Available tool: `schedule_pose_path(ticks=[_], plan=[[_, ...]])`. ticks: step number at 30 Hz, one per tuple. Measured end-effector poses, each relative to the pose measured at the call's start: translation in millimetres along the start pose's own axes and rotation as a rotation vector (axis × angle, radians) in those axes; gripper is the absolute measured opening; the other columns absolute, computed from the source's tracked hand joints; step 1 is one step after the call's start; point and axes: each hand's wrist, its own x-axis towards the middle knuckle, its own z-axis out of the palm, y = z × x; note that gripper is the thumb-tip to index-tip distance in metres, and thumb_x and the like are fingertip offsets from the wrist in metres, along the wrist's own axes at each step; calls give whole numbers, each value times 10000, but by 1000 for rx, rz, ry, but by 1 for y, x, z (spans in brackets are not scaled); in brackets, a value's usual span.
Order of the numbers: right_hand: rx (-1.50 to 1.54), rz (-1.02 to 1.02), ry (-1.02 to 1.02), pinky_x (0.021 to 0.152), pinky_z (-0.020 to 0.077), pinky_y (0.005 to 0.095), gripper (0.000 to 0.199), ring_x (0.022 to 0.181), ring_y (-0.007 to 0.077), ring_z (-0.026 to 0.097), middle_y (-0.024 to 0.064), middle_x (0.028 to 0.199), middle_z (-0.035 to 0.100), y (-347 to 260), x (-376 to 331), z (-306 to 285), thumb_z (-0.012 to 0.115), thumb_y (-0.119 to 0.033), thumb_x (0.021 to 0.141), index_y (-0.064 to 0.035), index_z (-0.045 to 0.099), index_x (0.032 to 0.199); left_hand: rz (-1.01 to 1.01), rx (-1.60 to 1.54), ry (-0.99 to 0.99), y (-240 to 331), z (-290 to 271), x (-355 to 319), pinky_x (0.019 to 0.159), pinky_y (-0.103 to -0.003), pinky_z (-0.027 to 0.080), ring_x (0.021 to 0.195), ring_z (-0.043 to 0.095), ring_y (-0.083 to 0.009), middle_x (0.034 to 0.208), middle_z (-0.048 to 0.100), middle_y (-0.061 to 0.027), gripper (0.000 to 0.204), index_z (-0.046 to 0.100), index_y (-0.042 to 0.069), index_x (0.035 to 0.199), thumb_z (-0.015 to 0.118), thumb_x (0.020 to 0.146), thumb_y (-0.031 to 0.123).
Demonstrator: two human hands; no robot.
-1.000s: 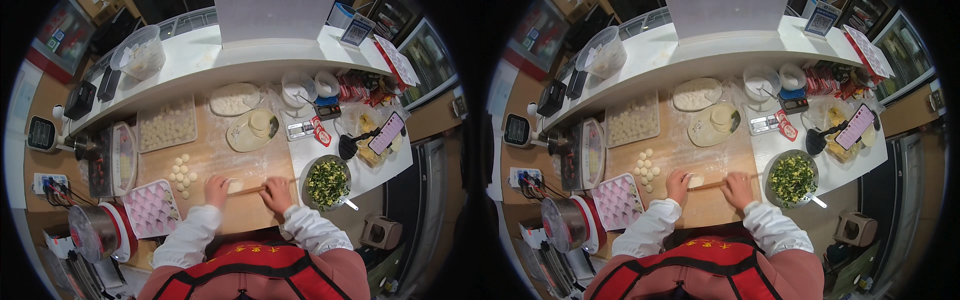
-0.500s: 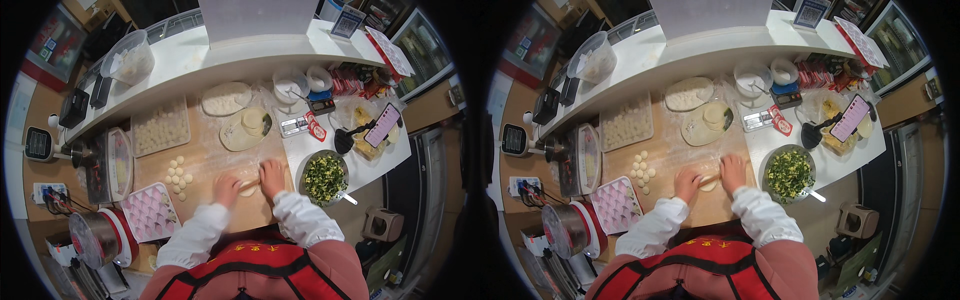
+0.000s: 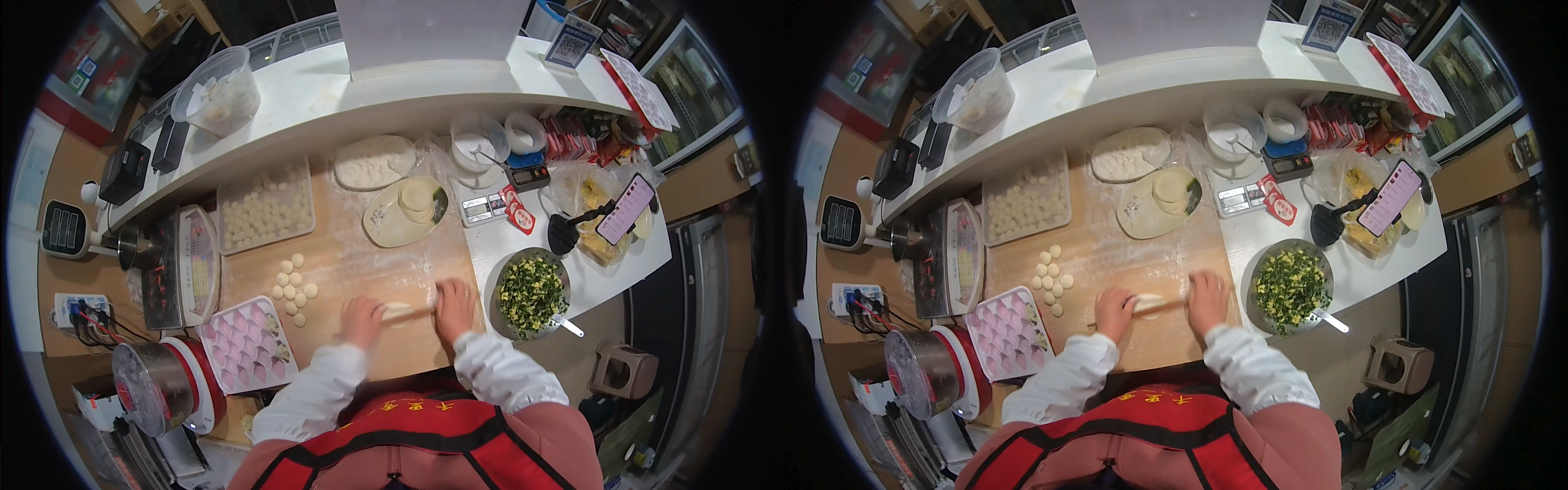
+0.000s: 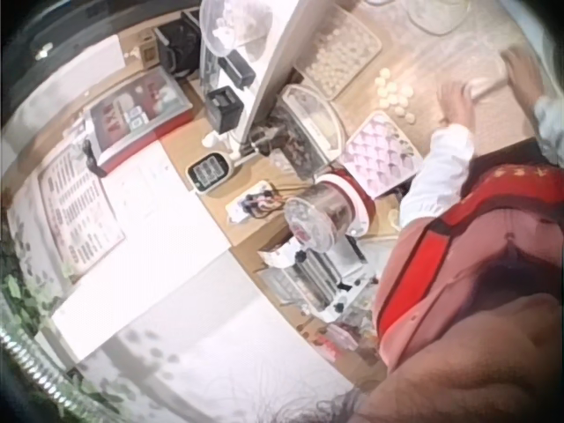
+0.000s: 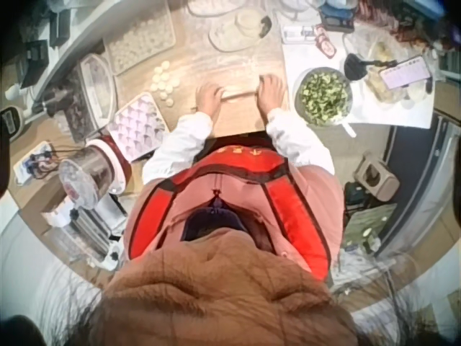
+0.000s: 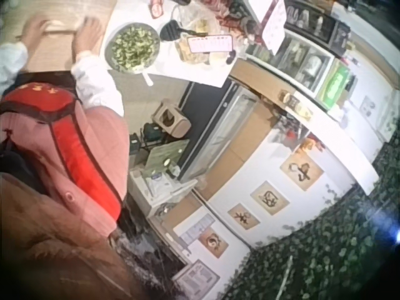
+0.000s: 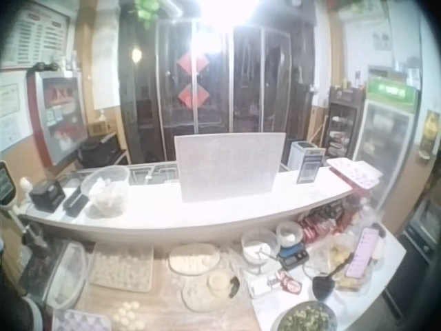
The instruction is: The person repeatedly rolls small dough balls into flat circular sheets using a rolling pin on a floured wooden board. They rotate each piece to achieve even thickness and stack the finished sheets on a plate. The person occasionally sprinkles flour onto the board to prevent sticking.
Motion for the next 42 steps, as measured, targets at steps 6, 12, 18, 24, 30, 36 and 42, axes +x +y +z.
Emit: schedule_pose_path(ticks=[6, 12, 18, 24, 30, 36, 42], plan=[[-9, 81, 38, 1055, 364, 510, 291, 1174, 374, 536, 141, 1209, 602, -4, 37, 14, 629, -100, 883, -84, 647, 1173, 12, 33, 128, -1, 0, -2, 910, -448, 432, 975, 618, -300, 951, 674, -73, 146, 715, 120, 901, 719, 901, 266], [-26, 13, 21, 1040, 377, 505, 314, 1148, 375, 549, 146, 1200, 605, 6, 24, 9, 611, -76, 876, -76, 637, 1189, 26, 41, -18, -9, -7, -8, 906, -457, 427, 980, 614, -308, 965, 676, -85, 149, 700, 115, 966, 697, 916, 256], [-12, 50, 46, 1048, 374, 506, 263, 1159, 371, 544, 154, 1195, 604, -3, 23, 7, 595, -92, 919, -69, 628, 1179, 20, 61, 126, -15, -7, -10, 891, -463, 427, 943, 613, -315, 894, 672, -84, 143, 693, 97, 891, 714, 911, 237], [46, -2, 109, 1046, 363, 526, 219, 1140, 358, 541, 141, 1174, 604, 9, 67, 28, 611, -175, 958, -89, 634, 1158, 126, -49, 14, -29, -5, 10, 907, -442, 443, 932, 621, -318, 910, 679, -86, 156, 723, 80, 915, 752, 876, 229], [126, -362, -287, 1019, 374, 493, 254, 1127, 338, 552, 102, 1096, 628, 26, -62, -17, 722, -258, 898, -114, 663, 1099, -249, -347, 171, -24, 1, -27, 708, -441, 508, 782, 650, -326, 825, 683, -96, 104, 746, 65, 922, 773, 854, 139], [197, -347, -124, 999, 389, 469, 338, 1096, 337, 559, 112, 1109, 605, -1, -9, -2, 789, -265, 841, -83, 632, 1078, -152, -109, 91, -1, 14, -20, 919, -438, 446, 940, 638, -316, 926, 694, -95, 169, 737, 95, 966, 715, 903, 250], [242, -294, -128, 1014, 393, 481, 408, 1137, 358, 539, 131, 1146, 595, 9, 6, -4, 811, -275, 820, -74, 618, 1118, -28, -66, 17, -8, 0, -1, 926, -447, 431, 929, 633, -304, 895, 679, -79, 137, 726, 111, 923, 705, 914, 247]])
